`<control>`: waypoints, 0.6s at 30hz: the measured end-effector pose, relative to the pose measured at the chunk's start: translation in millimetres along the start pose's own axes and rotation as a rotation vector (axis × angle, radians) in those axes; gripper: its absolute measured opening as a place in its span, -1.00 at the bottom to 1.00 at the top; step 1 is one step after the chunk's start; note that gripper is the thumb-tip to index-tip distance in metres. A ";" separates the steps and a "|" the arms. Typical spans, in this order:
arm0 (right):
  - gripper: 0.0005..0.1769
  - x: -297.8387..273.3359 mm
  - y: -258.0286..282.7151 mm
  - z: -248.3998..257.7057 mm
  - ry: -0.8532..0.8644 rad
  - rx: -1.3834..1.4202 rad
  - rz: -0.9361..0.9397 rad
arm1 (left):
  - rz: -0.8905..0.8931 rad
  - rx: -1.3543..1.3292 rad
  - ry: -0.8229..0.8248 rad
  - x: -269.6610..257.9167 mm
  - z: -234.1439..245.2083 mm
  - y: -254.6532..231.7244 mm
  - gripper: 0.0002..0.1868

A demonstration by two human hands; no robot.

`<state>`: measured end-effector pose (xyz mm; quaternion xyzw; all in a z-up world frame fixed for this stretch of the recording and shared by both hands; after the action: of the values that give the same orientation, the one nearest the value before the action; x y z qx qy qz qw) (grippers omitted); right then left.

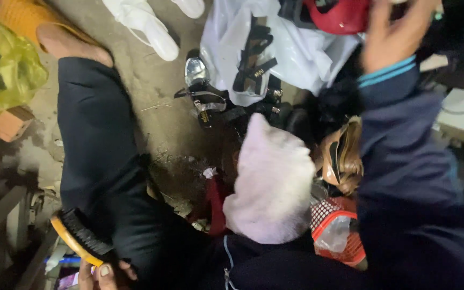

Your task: The person sits on the floor and uses a brush to clean several pairs of shoes. They handle a black sandal with embellishments and a black strappy sandal, brushing the surfaces and soles, then placing them back among other shoes on the floor.

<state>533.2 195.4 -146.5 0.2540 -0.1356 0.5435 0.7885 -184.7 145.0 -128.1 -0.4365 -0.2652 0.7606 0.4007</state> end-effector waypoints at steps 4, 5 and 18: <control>-0.56 -83.5 78.9 11.0 0.114 0.302 -0.076 | -0.114 0.153 0.072 11.1 -1.4 -9.5 -0.38; -0.66 -116.7 80.4 -0.7 0.221 0.299 -0.235 | -0.068 0.037 0.093 17.7 11.1 18.8 -0.36; -0.07 -384.1 92.9 -153.1 0.662 0.427 -1.231 | -0.139 -0.198 -0.083 19.1 10.8 16.6 -0.48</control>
<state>294.6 2.6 -438.8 0.2547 0.3862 0.0647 0.8842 -206.1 151.5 -144.1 -0.4226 -0.3851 0.7185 0.3960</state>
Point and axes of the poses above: each hand's wrist, its own x-axis towards the middle knuckle, its own z-axis out of the back of the hand, y = z × x, the point moved 8 cm from there along x, towards the middle knuckle, and after that the axes turned 1 degree about y, right-handed, at the moved point
